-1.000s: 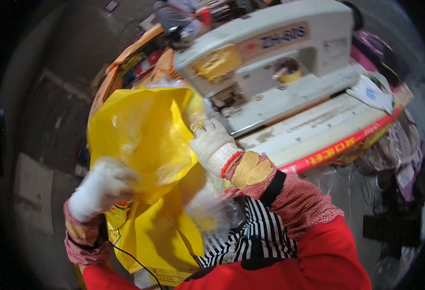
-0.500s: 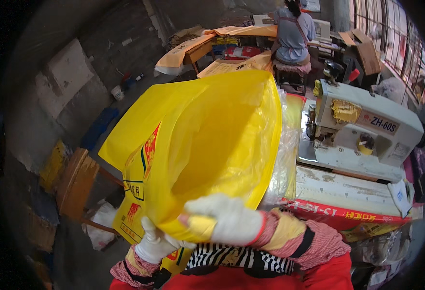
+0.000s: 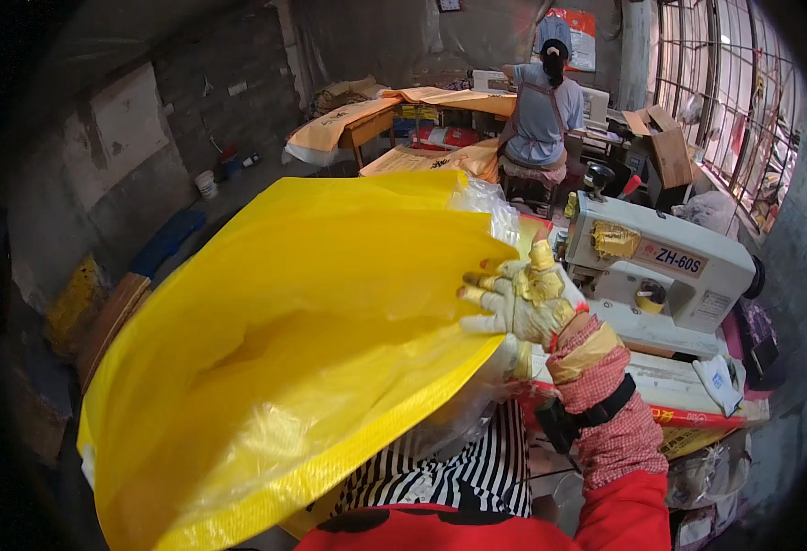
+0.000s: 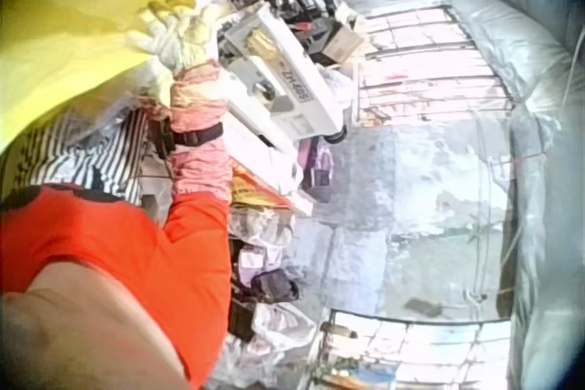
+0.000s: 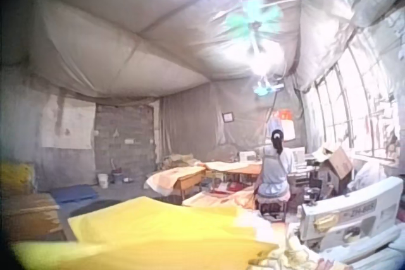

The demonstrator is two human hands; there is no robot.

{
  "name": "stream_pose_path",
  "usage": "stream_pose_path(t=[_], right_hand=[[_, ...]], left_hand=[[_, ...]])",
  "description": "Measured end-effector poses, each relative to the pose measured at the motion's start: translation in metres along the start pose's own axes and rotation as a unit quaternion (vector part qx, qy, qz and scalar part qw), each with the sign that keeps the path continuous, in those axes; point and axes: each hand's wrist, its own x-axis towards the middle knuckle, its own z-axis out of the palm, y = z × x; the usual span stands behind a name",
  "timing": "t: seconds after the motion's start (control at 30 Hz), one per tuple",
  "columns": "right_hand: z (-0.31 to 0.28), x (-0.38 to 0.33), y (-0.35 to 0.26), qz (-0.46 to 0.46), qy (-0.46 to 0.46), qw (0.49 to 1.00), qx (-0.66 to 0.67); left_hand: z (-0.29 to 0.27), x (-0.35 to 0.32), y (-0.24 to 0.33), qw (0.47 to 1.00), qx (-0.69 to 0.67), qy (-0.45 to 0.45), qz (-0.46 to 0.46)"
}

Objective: The recorder manually inserts transparent plastic liner bags into woven polypropylene sacks and then uses an industrial sealing machine to secure them.

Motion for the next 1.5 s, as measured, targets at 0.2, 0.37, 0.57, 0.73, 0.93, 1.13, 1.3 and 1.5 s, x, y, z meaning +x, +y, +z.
stream_pose_path(t=[0.2,0.37,0.57,0.73,0.93,1.13,1.3,1.5], right_hand=[[-0.017,0.042,0.070,0.156,0.017,0.986,0.059],[-0.025,0.115,0.131,0.171,0.168,0.968,-0.068],[0.035,0.221,0.163,0.094,0.213,0.965,-0.117],[0.095,0.261,0.152,-0.091,-0.179,0.979,0.021],[0.042,0.245,0.201,-0.136,-0.012,0.989,-0.063],[-0.051,0.206,0.333,0.102,0.088,0.837,-0.531],[-0.067,0.172,0.399,0.327,0.275,0.903,-0.054],[-0.088,0.179,0.404,0.301,0.314,0.872,-0.223]], left_hand=[[-0.111,0.016,0.046,0.994,0.088,0.048,0.047],[-0.249,0.059,0.083,0.983,0.174,0.048,0.028],[-0.300,0.226,0.138,0.956,0.249,-0.143,0.062],[-0.159,0.228,0.212,0.957,0.221,0.021,0.188],[-0.185,0.025,0.140,0.982,0.134,-0.054,0.118],[-0.330,-0.145,-0.073,0.917,0.094,0.378,-0.086],[-0.445,-0.269,-0.209,0.833,0.254,0.466,-0.156],[-0.464,-0.271,-0.319,0.578,0.560,0.464,-0.370]])
